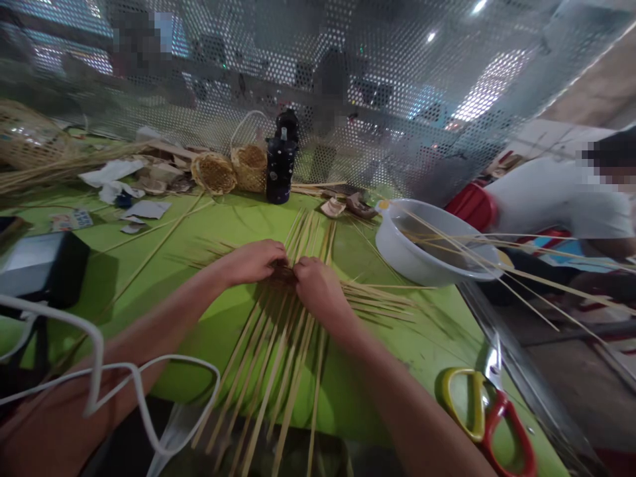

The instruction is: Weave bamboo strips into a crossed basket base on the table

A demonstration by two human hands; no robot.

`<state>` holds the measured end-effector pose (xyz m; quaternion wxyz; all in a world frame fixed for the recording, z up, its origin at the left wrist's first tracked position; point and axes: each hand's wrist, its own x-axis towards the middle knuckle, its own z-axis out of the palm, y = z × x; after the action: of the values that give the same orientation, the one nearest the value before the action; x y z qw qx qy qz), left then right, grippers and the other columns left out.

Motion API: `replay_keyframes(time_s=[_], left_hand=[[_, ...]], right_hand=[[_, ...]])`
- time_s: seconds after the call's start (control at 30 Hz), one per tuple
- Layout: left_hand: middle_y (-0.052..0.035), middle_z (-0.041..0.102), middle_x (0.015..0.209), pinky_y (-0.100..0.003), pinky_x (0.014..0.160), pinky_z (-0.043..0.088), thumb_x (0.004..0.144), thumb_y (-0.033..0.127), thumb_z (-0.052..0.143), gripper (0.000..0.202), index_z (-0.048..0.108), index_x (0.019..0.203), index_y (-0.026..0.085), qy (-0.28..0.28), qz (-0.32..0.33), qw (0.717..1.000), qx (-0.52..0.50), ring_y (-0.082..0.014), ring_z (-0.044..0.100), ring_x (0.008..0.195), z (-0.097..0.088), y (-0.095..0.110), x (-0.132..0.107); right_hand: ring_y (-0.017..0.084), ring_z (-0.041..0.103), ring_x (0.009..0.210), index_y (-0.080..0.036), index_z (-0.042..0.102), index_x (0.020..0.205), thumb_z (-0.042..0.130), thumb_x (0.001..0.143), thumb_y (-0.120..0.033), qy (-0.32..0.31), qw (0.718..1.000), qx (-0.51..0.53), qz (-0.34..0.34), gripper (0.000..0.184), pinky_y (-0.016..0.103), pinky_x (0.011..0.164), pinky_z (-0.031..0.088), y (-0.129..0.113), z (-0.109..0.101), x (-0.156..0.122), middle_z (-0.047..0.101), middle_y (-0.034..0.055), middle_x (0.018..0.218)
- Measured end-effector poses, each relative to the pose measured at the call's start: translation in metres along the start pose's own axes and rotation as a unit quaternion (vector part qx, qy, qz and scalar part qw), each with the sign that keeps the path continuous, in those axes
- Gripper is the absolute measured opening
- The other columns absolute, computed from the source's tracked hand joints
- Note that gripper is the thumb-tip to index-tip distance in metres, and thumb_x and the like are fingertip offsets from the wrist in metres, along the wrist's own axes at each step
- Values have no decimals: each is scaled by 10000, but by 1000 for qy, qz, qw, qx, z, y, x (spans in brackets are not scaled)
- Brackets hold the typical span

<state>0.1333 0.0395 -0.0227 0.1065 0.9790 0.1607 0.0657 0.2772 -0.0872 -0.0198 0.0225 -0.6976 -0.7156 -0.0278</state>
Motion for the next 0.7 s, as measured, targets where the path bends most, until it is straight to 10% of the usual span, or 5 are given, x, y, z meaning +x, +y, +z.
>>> replay_keyframes(time_s=[0.7], left_hand=[[-8,742,1135,-247,869,477,732,118,660,384,761,1076,252,-58,-10,996,-61,-192,672,1017,-12,-13,-10]], right_hand=[[199,614,906,-143,722,932,565,953,-158,-6,1000,21,-22,158,283,778,419,-3,-2,-7,691,93,973]])
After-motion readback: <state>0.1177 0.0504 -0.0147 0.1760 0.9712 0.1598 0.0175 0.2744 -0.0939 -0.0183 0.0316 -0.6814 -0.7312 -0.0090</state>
